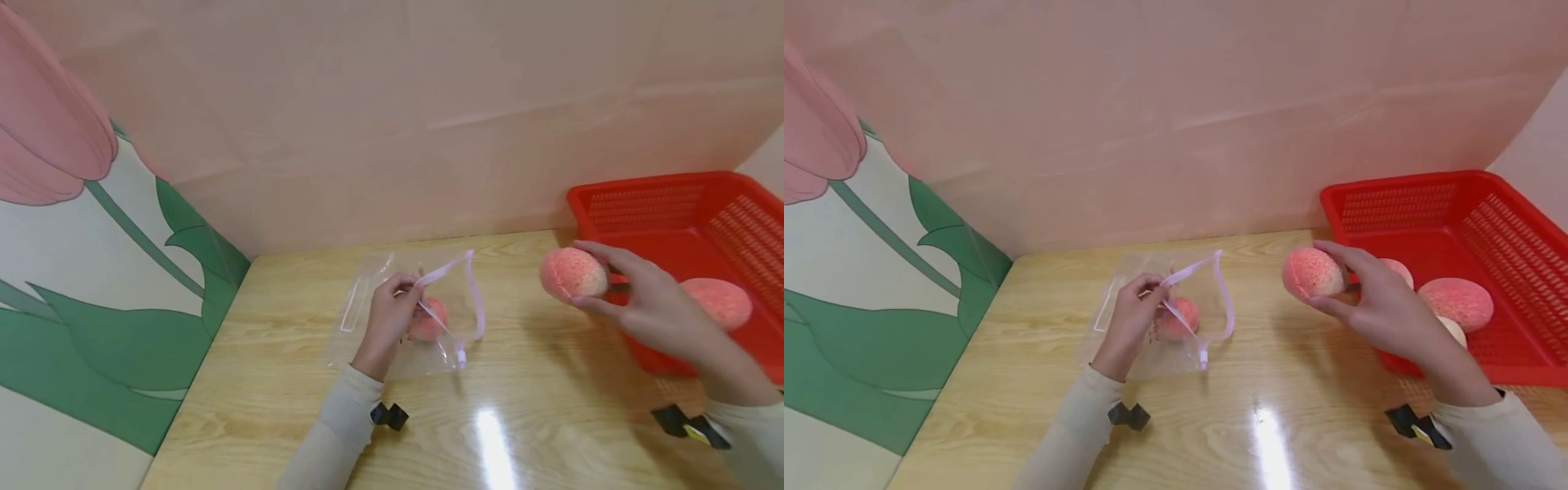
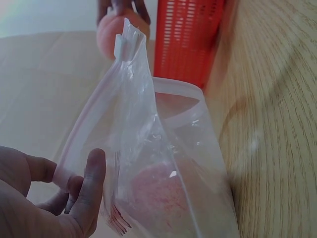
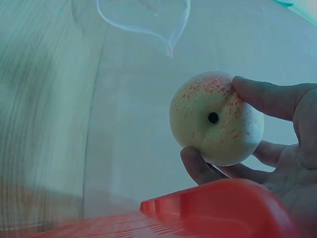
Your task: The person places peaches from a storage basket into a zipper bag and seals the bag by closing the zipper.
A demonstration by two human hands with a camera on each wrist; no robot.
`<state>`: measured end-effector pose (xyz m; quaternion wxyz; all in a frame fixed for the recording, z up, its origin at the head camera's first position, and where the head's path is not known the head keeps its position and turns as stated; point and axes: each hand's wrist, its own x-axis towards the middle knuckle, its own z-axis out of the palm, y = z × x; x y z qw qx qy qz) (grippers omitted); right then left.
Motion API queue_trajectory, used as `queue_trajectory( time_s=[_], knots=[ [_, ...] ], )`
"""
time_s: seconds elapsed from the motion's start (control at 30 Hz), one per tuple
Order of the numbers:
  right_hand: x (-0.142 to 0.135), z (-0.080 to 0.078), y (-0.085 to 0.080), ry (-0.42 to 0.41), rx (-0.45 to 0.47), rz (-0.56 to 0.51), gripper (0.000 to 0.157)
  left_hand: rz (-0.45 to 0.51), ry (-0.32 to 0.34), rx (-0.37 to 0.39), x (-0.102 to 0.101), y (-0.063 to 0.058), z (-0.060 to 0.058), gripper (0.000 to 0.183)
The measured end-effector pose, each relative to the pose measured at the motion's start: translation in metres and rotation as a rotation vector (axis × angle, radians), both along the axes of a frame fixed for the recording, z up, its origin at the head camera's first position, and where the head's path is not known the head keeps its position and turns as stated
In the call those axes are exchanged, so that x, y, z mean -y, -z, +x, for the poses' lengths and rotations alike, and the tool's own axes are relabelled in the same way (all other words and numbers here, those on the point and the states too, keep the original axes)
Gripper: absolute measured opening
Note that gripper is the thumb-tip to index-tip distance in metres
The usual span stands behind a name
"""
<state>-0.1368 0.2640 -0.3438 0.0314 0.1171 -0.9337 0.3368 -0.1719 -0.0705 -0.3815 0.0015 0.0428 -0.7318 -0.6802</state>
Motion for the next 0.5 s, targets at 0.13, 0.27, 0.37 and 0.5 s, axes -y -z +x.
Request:
queue_trajectory(
  time_s=[0.13, 0.27, 0.37, 0.5],
  knots=[
    [0.001, 0.001, 0.002, -0.019, -0.024, -0.008, 0.088, 0.01, 0.0, -0.006, -0.001, 0.002, -0.001, 0.014],
    [0.005, 0.001, 0.004, -0.019, -0.032, -0.006, 0.089, 0.015, 0.005, -0.01, -0.001, 0.0, 0.0, 0.015],
    [0.007, 0.002, 0.005, -0.021, -0.034, -0.006, 0.089, 0.011, 0.005, -0.013, -0.001, -0.001, 0.0, 0.014],
    [0.01, 0.001, 0.007, -0.036, -0.05, 0.001, 0.088, -0.003, 0.002, -0.024, 0.0, -0.002, 0.0, 0.014]
  ],
)
